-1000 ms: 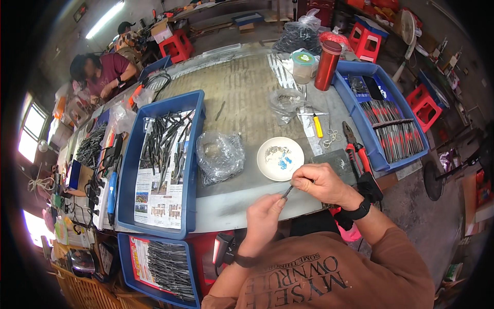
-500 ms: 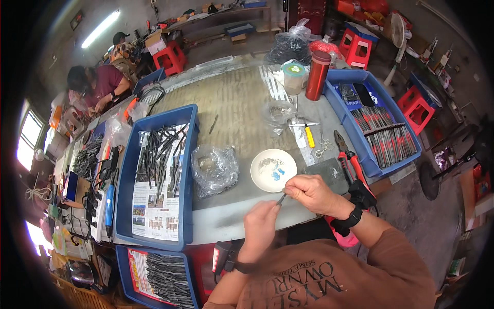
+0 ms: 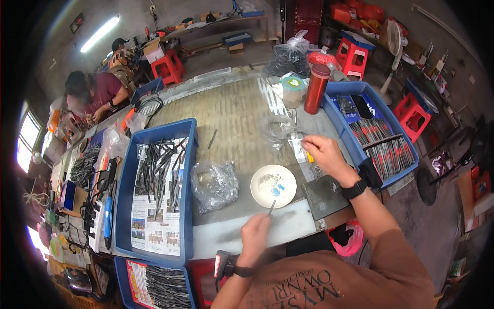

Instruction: The person repeatedly picks small metal components from a plate, inserts them into black plastic housings, and uses pliers to crimp the assembly. Finished units are placed into a blue bin. The process is repeated for multiple items.

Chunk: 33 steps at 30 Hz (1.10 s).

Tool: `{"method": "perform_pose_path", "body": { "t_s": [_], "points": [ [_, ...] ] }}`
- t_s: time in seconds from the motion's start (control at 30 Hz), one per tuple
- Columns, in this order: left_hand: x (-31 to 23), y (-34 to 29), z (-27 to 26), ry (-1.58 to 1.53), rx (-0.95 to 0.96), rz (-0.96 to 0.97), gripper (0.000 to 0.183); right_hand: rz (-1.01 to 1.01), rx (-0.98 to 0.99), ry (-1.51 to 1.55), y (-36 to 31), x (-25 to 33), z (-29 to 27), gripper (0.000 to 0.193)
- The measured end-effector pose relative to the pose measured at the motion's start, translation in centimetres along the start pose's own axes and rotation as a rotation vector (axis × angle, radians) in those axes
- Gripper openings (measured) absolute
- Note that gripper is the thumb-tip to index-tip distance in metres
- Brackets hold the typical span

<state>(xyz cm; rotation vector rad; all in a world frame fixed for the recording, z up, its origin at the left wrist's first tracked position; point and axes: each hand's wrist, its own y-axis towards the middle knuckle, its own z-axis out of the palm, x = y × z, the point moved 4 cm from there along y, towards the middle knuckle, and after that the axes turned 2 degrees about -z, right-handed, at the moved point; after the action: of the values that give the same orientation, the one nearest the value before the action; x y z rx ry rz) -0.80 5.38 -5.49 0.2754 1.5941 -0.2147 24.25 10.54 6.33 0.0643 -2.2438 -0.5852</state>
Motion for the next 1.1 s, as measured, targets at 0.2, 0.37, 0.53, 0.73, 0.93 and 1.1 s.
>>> {"method": "perform_pose_path", "body": {
  "t_s": [0.2, 0.37, 0.53, 0.73, 0.93, 1.1],
  "points": [
    [0.7, -0.3, -0.4, 0.047, 0.007, -0.082, 0.013, -0.056, 0.012, -0.106, 6.0, -3.1, 2.0, 0.017],
    [-0.1, 0.0, -0.4, 0.001, 0.050, -0.042, 0.014, -0.065, 0.093, -0.213, 9.4, -5.9, 4.7, 0.017],
    [-0.8, -0.1, -0.6, -0.023, 0.056, -0.163, 0.013, -0.108, 0.208, -0.304, 11.3, -8.8, 7.4, 0.018],
    [-1.4, -0.1, -0.5, -0.082, 0.047, -0.168, 0.016, -0.247, 0.352, -0.510, 12.4, -10.2, 10.8, 0.012],
    [-1.5, 0.0, -0.6, -0.109, 0.080, -0.188, 0.018, -0.240, 0.391, -0.606, 12.3, -10.4, 12.7, 0.012],
    [-1.8, 0.0, -0.5, -0.130, 0.087, -0.169, 0.018, -0.252, 0.362, -0.654, 12.3, -10.2, 12.8, 0.011]
  ]
}}
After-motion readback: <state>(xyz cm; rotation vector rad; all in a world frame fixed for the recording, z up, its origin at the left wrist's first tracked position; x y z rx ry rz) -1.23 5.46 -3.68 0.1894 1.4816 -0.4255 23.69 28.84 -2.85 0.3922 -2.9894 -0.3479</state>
